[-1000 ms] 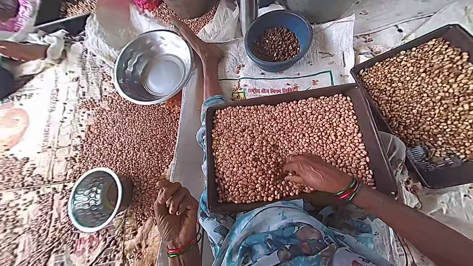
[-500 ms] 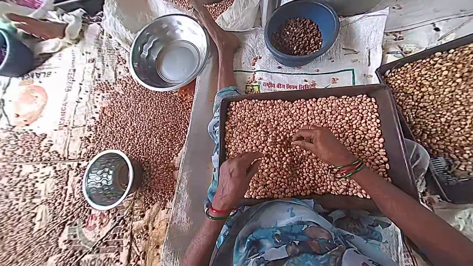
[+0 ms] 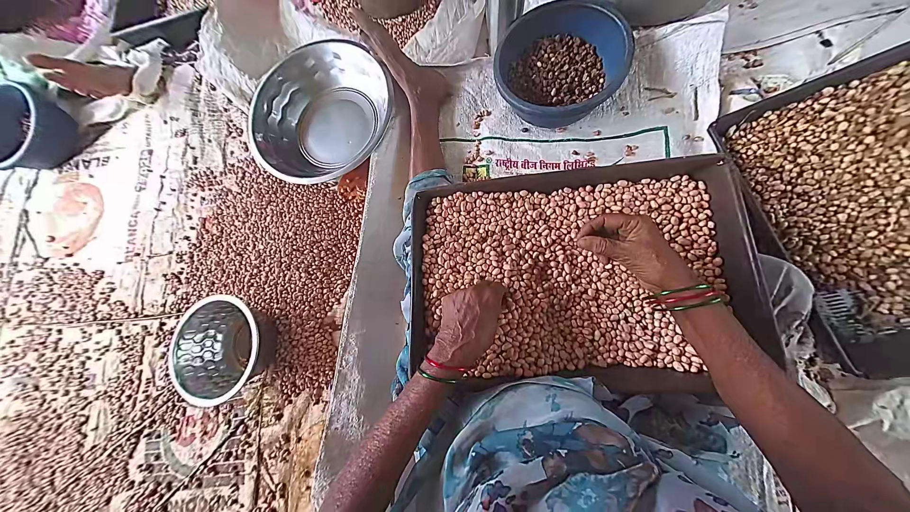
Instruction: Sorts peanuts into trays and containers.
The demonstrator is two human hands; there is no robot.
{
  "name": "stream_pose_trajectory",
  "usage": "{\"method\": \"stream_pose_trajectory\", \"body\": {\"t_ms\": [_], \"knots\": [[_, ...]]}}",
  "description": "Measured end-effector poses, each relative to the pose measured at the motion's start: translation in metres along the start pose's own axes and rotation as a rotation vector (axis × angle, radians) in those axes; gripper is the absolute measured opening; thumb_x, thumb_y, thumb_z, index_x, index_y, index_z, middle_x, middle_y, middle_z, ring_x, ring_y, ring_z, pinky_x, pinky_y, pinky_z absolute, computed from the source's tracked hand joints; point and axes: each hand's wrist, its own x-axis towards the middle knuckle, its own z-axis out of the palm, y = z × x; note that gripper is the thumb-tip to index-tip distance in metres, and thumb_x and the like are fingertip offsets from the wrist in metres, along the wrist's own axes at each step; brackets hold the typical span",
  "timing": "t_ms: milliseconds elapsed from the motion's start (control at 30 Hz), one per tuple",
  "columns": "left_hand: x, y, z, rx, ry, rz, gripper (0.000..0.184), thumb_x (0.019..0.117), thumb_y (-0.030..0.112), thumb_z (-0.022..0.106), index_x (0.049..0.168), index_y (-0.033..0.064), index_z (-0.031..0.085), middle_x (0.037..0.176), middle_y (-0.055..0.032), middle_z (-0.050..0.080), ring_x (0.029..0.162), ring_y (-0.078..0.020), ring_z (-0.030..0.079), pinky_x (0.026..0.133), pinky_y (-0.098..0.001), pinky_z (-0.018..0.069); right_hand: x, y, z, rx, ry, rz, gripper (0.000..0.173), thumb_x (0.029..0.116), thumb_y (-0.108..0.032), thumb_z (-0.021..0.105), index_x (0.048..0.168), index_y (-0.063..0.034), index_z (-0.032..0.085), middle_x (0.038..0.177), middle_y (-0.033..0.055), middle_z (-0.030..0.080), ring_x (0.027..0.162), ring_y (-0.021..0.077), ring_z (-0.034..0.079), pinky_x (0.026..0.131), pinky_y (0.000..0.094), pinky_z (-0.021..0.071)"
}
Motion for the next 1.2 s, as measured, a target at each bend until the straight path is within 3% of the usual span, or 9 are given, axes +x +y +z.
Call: {"method": "stream_pose_trajectory", "body": {"t_ms": [333,400,500,567,700,800,900,1033,1200], "knots": [[0.004,0.007,-0.013,-0.001,-0.143,-0.113,0.026,0.1057,0.018,0.052,0.118,0.0023,0.069,0.105,-0.0231,0.071,0.104,-0.043,0.068,0.086,-0.0606,0.0497,0.004,0.001,-0.016,0.041,0.136,-0.003,0.006,0.0922,0.001,0.067,0.091,-0.0054,0.068,0.076,-0.0099,0.064,0.065,-0.0078,0.056,0.062,0.0097,0.0459],[-0.001,-0.009,-0.013,-0.252,0.04,-0.017,0.023,0.1006,0.02,0.063,0.111,0.0022,0.072,0.082,-0.0172,0.069,0.079,-0.0344,0.067,0.074,-0.0536,0.0517,0.006,0.001,-0.022,-0.033,0.173,0.027,0.002,0.0929,-0.002,0.069,0.093,-0.0037,0.068,0.076,-0.0079,0.063,0.063,-0.0071,0.053,0.061,0.0102,0.0445],[-0.012,-0.011,-0.007,-1.017,0.22,0.032,0.011,0.0978,0.003,0.053,0.095,0.0084,0.063,0.059,0.0109,0.047,0.049,0.0034,0.039,0.049,-0.013,0.034,0.005,-0.002,-0.026,-0.193,0.217,0.069,0.009,0.0946,-0.008,0.07,0.098,0.0001,0.069,0.08,-0.002,0.064,0.065,-0.0043,0.051,0.063,0.0153,0.0428],[-0.016,0.007,-0.003,-1.501,0.185,-0.033,0.029,0.1039,0.002,0.034,0.091,0.0093,0.059,0.06,0.011,0.051,0.046,0.0054,0.041,0.045,-0.0099,0.035,-0.001,-0.012,-0.015,-0.128,0.177,0.01,0.005,0.0933,-0.006,0.07,0.095,-0.0021,0.068,0.078,-0.0045,0.064,0.065,-0.006,0.054,0.062,0.0129,0.0445],[-0.004,0.031,0.018,-2.043,-0.138,-0.235,0.046,0.1131,0.02,0.019,0.108,-0.0008,0.06,0.087,-0.0075,0.071,0.064,-0.0055,0.066,0.057,-0.0146,0.0542,-0.029,-0.033,0.015,-0.023,-0.135,-0.057,0.011,0.0913,-0.012,0.071,0.101,-0.0061,0.071,0.077,-0.0055,0.062,0.057,-0.0034,0.05,0.05,0.0108,0.0402],[0.002,0.036,0.029,-2.221,-0.202,-0.269,0.049,0.1132,0.023,0.016,0.104,0.0008,0.059,0.088,-0.0084,0.071,0.068,-0.0084,0.069,0.059,-0.0162,0.0556,-0.03,-0.027,-0.01,-0.503,0.095,-0.103,0.026,0.0949,-0.021,0.07,0.113,-0.0016,0.072,0.107,0.0135,0.071,0.093,0.0233,0.068,0.08,0.04,0.0544],[0.002,0.028,0.032,-2.401,-0.246,-0.203,0.051,0.1126,0.023,0.015,0.097,0.0046,0.06,0.076,-0.0029,0.067,0.06,-0.0054,0.065,0.055,-0.0142,0.0545,-0.013,0.005,-0.051,-0.714,0.327,0.069,0.049,0.1011,-0.016,0.064,0.14,0.0105,0.051,0.144,0.0362,0.049,0.135,0.0532,0.047,0.11,0.0655,0.0358],[0.002,0.022,0.04,-2.711,-0.223,0.056,0.031,0.107,0.013,0.033,0.108,0.0042,0.063,0.066,0.0031,0.062,0.052,-0.0035,0.061,0.052,-0.0137,0.0523,0.003,0.037,-0.024,-0.678,0.405,0.068,0.057,0.1021,-0.015,0.059,0.147,0.0139,0.041,0.148,0.0385,0.043,0.138,0.0526,0.044,0.114,0.0605,0.0346],[0.003,0.017,0.041,-2.894,-0.171,0.33,0.016,0.0952,0.004,0.058,0.108,0.0023,0.067,0.075,-0.0018,0.068,0.061,-0.0079,0.067,0.059,-0.0172,0.0563,0.014,0.014,0.066,-0.493,0.108,0.036,0.055,0.0871,-0.015,0.077,0.133,0.0101,0.06,0.135,0.0322,0.058,0.13,0.0472,0.052,0.109,0.059,0.0402]]}}
